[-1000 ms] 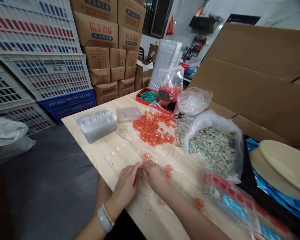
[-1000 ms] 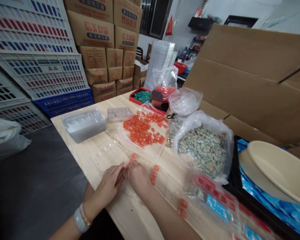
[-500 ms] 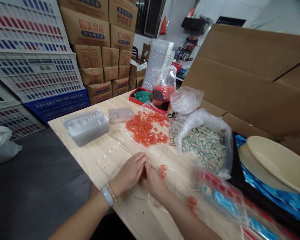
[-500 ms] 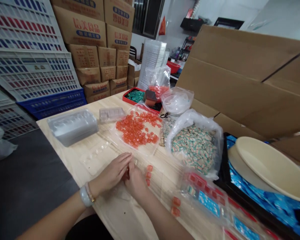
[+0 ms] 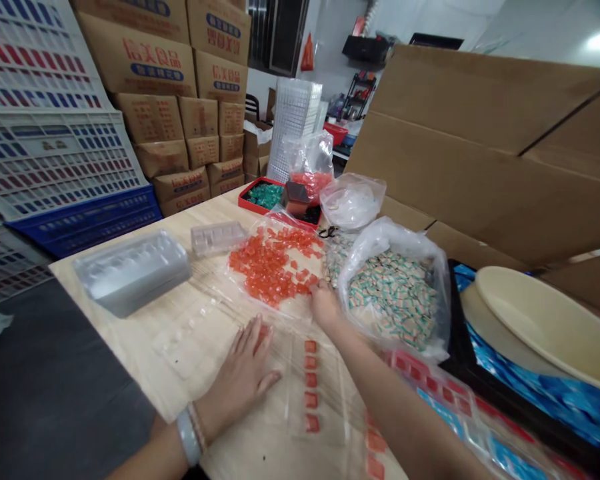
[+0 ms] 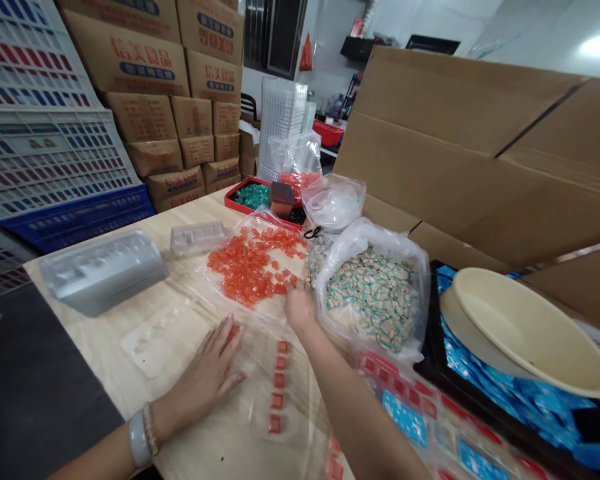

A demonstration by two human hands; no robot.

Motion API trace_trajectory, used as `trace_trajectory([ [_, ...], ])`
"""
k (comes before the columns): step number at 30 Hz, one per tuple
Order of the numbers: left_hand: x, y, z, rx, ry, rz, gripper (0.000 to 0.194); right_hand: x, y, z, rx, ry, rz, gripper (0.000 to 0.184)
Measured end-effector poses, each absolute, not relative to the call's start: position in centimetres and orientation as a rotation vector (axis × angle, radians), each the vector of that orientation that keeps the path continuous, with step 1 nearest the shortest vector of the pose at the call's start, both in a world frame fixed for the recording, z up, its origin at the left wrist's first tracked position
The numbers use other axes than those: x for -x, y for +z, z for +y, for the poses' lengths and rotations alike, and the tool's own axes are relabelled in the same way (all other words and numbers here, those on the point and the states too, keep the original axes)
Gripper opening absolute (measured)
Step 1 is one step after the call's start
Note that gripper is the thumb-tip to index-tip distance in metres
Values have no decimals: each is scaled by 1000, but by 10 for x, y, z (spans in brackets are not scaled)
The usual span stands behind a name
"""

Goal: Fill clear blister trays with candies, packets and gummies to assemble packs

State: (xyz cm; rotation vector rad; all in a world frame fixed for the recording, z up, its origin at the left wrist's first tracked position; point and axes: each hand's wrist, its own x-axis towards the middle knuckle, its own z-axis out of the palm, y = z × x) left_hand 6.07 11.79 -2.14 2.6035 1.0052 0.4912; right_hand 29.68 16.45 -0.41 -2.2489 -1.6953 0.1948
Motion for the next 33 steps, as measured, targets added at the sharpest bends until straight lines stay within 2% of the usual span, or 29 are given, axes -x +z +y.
trace_trajectory([
  [4, -95, 3, 144, -2166, 810, 1019, 44, -287, 0, 141, 2008, 503, -1527, 15],
  [9, -129, 18, 156, -1779, 704, 790, 23, -261, 16, 104, 1438, 1298, -1049, 22],
  [11, -128, 17, 149, -1735, 743, 877, 22, -250, 19, 97, 1382, 1364, -930, 25],
  [14, -116, 17, 137, -1766, 823, 960, 31, -238, 21, 97, 1391, 1376, -943, 27],
  [17, -98, 23, 133, -1884, 835, 959, 26, -237, 21, 108, 1529, 1270, -1232, 27],
  [21, -60, 25, 134, -1919, 872, 1071, 20, -264, 18, 142, 2043, 549, -1681, 24],
  [23, -36, 22, 132, -1923, 869, 1156, 21, -282, 14, 160, 2133, 375, -1725, 27],
  [28, 0, 14, 113, -1968, 682, 1098, 16, -302, 2, 178, 2212, 318, -1900, 30],
  [33, -13, 17, 93, -2047, 513, 933, 23, -292, 1, 168, 2289, 225, -1934, 24],
])
